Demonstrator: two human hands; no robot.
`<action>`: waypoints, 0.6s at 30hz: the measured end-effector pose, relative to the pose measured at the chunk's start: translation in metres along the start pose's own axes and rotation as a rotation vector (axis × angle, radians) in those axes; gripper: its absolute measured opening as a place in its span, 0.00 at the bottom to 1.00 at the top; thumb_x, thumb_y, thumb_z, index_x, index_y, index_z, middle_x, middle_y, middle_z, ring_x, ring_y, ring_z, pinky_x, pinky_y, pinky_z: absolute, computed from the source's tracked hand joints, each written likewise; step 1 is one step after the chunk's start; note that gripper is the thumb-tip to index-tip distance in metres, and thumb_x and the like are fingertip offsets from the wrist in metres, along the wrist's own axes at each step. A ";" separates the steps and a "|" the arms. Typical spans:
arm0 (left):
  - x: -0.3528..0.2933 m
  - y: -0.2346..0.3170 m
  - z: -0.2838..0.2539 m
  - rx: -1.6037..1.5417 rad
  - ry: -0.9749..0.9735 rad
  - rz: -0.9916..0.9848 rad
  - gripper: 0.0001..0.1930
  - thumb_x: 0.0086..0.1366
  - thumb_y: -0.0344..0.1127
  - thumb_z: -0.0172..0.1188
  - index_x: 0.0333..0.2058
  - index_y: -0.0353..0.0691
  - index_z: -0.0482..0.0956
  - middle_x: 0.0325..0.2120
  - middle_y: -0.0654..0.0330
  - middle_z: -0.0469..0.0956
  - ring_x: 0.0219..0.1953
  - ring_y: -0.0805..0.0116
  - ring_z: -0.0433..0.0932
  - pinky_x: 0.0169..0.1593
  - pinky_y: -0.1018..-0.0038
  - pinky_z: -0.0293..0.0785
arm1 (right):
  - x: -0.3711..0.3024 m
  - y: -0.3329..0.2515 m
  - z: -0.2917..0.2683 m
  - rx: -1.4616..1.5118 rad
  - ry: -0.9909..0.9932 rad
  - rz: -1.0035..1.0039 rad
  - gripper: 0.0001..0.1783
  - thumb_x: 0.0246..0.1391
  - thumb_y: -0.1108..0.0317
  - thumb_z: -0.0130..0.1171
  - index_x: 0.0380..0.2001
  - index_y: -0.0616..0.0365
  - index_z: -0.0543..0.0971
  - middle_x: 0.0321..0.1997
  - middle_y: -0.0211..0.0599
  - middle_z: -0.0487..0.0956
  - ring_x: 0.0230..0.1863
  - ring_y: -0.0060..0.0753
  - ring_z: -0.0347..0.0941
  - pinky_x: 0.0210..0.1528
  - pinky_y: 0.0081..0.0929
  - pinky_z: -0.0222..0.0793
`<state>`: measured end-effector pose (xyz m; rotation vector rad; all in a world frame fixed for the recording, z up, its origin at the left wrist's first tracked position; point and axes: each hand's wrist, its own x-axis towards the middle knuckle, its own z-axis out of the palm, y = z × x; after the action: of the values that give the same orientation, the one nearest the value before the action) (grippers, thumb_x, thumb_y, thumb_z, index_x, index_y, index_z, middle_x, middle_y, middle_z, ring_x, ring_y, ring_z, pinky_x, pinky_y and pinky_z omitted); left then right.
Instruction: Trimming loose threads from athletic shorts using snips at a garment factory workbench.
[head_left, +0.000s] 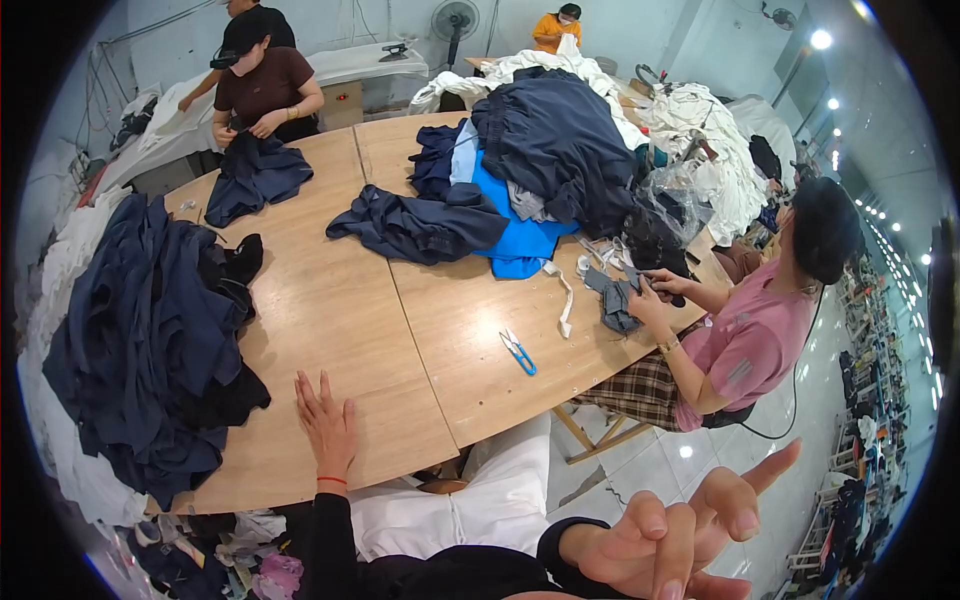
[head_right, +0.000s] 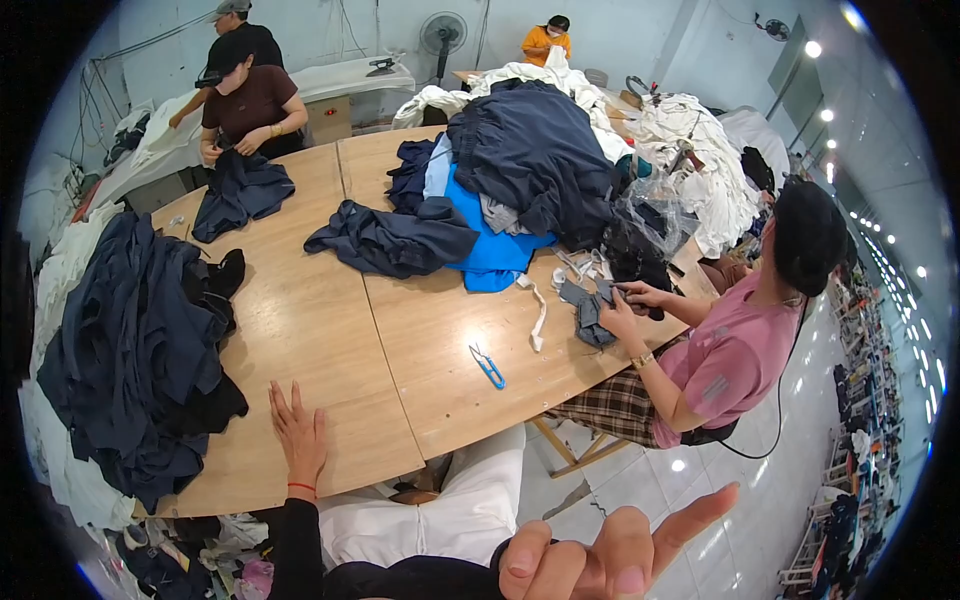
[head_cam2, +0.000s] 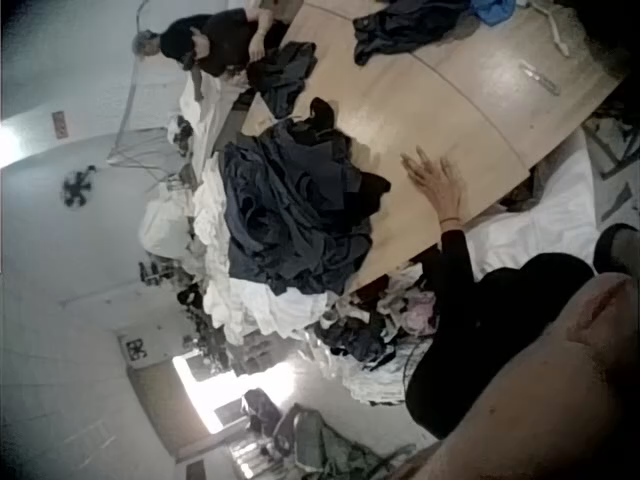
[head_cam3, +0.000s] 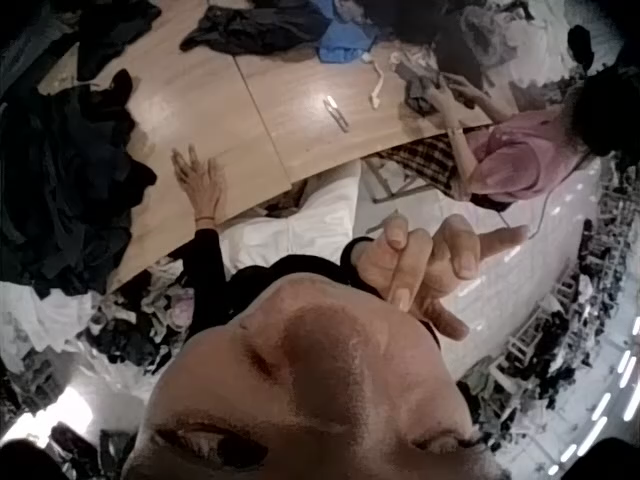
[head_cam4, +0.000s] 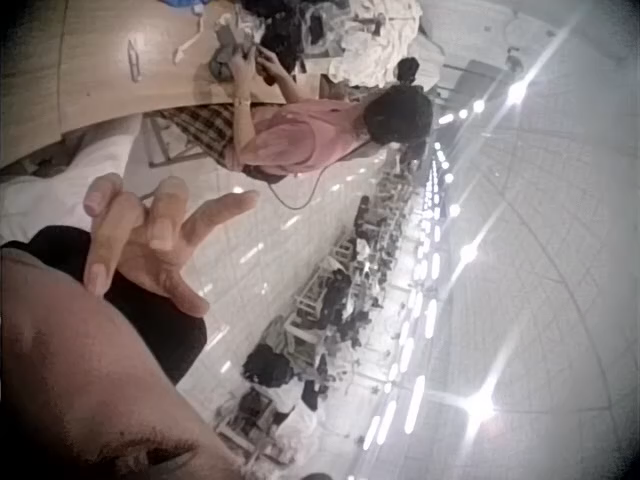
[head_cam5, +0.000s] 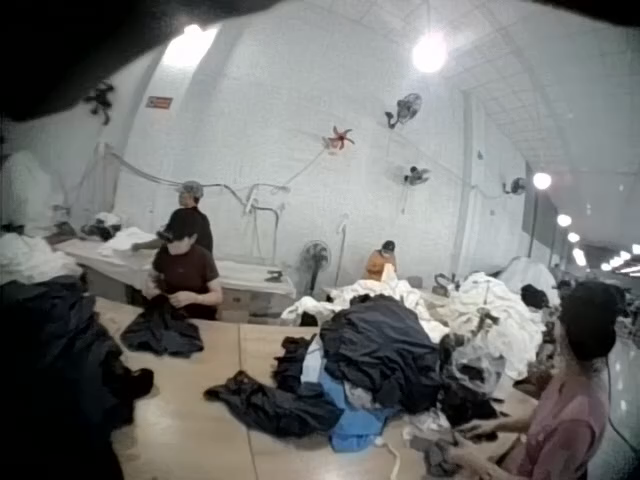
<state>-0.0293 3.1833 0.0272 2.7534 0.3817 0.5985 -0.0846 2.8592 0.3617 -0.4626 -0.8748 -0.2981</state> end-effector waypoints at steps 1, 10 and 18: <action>0.000 0.000 0.000 0.007 -0.001 0.000 0.39 0.75 0.40 0.59 0.78 0.43 0.52 0.81 0.44 0.39 0.81 0.41 0.41 0.79 0.46 0.44 | 0.000 0.000 0.000 -0.003 0.000 -0.003 0.56 0.70 0.54 0.65 0.84 0.46 0.38 0.71 0.36 0.67 0.47 0.42 0.81 0.73 0.55 0.55; -0.001 0.000 0.000 0.017 -0.001 -0.007 0.39 0.75 0.41 0.58 0.78 0.43 0.52 0.81 0.44 0.39 0.82 0.41 0.41 0.80 0.47 0.44 | -0.002 -0.003 -0.004 0.001 -0.003 -0.021 0.57 0.68 0.55 0.66 0.84 0.47 0.38 0.72 0.37 0.67 0.46 0.41 0.81 0.74 0.56 0.52; -0.001 -0.002 0.002 0.017 -0.001 -0.016 0.39 0.75 0.41 0.58 0.79 0.43 0.51 0.81 0.44 0.38 0.82 0.41 0.40 0.80 0.46 0.44 | -0.010 -0.008 -0.001 -0.016 0.026 0.012 0.57 0.70 0.54 0.64 0.84 0.44 0.34 0.74 0.37 0.64 0.52 0.44 0.83 0.76 0.61 0.46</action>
<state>-0.0292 3.1842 0.0242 2.7643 0.4106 0.5923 -0.0934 2.8530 0.3557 -0.4779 -0.8446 -0.2996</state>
